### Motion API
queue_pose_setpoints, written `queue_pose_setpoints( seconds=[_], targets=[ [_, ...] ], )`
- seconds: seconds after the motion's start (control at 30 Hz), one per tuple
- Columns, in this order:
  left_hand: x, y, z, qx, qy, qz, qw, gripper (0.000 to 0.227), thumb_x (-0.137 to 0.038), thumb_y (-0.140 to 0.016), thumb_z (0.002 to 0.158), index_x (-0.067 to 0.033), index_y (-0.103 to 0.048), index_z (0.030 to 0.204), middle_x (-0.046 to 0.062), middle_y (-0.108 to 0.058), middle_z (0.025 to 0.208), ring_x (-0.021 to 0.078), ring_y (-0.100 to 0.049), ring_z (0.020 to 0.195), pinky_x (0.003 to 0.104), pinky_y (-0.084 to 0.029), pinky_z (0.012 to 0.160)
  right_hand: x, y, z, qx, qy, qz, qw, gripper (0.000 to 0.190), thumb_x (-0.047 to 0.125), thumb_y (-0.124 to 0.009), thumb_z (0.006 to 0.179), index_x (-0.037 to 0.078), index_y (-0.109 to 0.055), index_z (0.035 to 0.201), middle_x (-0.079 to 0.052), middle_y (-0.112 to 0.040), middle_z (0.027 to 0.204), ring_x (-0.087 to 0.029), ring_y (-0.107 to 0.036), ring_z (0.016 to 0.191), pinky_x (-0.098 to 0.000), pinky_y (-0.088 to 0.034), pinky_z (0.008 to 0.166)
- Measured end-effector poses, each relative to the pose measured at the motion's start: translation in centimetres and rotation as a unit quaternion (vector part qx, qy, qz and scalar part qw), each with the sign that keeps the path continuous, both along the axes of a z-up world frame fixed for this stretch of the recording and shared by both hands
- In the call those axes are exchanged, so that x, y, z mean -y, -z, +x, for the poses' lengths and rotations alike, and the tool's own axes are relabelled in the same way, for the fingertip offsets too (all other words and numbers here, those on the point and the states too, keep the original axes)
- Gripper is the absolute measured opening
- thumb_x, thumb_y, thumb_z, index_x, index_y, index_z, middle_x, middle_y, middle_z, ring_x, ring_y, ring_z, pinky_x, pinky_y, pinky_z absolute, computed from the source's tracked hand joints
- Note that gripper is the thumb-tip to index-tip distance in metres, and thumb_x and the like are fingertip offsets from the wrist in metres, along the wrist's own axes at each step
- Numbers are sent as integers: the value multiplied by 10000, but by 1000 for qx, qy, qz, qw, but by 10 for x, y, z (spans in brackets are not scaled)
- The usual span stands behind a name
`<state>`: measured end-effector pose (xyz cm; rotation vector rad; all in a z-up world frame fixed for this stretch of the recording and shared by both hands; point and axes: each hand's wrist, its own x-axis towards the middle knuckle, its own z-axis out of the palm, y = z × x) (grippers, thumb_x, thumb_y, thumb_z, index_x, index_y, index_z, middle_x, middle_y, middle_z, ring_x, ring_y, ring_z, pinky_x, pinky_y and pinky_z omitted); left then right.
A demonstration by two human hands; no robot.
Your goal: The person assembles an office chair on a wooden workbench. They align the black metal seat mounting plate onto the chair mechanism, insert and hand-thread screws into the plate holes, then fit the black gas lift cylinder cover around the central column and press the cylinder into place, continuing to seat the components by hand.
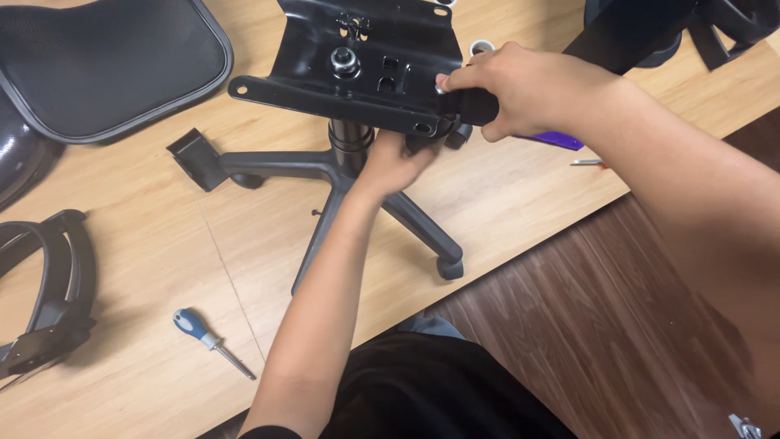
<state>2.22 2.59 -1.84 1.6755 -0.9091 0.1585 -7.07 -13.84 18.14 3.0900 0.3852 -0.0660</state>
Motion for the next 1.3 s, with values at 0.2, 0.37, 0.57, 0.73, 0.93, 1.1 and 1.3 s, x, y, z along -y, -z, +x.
queue_pose_setpoints(
  seconds=[0.2, 0.37, 0.57, 0.73, 0.93, 1.1, 1.3],
  targets=[
    [-1, -42, -21, -46, -37, 77, 995, 658, -265, -977, 666, -85, -669, 1219, 120, -712, 1212, 284, -676, 1165, 380, -529, 993, 3, 2, 2, -1, -3, 0, 1000, 815, 106, -845, 646, 261, -613, 1411, -147, -658, 1137, -354, -681, 1002, -478, -578, 818],
    [-1, 3, 6, -154, 139, -50, 977, 544, -195, -780, 873, -104, -572, 1367, 111, -620, 1377, 283, -638, 1313, 381, -560, 1074, 1, 1, 1, -4, 8, -11, 1000, 813, 107, -833, 665, 278, -609, 1427, -143, -669, 1138, -349, -685, 1007, -471, -584, 829],
    [-5, -22, -12, 15, -65, 71, 995, 610, -146, -946, 716, -46, -654, 1242, 159, -645, 1276, 339, -613, 1227, 427, -501, 1040, -1, 0, 2, -12, 15, -28, 999, 822, 121, -843, 658, 283, -602, 1427, -127, -677, 1130, -334, -685, 1011, -473, -586, 822],
    [1, 30, 13, -85, 49, -16, 995, 512, -166, -816, 885, -57, -631, 1350, 129, -655, 1371, 272, -666, 1305, 364, -543, 1113, -3, 0, 3, -18, 25, -35, 999, 829, 121, -839, 664, 299, -591, 1435, -122, -664, 1155, -323, -693, 999, -475, -590, 811],
    [-5, -28, -19, 42, -71, 0, 997, 741, -174, -981, 624, 24, -610, 1234, 225, -595, 1230, 374, -591, 1153, 434, -497, 952, -2, 1, 5, -15, 26, -42, 999, 813, 107, -818, 680, 301, -589, 1435, -101, -670, 1166, -312, -694, 1018, -472, -602, 797],
    [-3, 10, 10, -62, 68, -43, 995, 491, -158, -836, 854, -74, -657, 1304, 125, -682, 1318, 292, -669, 1259, 392, -538, 1072, -3, -1, 3, -35, 48, -49, 997, 835, 124, -830, 681, 320, -576, 1452, -97, -672, 1182, -314, -694, 1020, -482, -599, 805],
    [-1, -23, -15, 12, -47, 4, 999, 587, -172, -959, 705, -39, -672, 1198, 175, -668, 1205, 341, -643, 1144, 429, -521, 964, 1, 3, 7, -22, 13, -43, 999, 829, 136, -835, 673, 294, -579, 1445, -101, -663, 1197, -324, -691, 1020, -484, -591, 815]
  ],
)
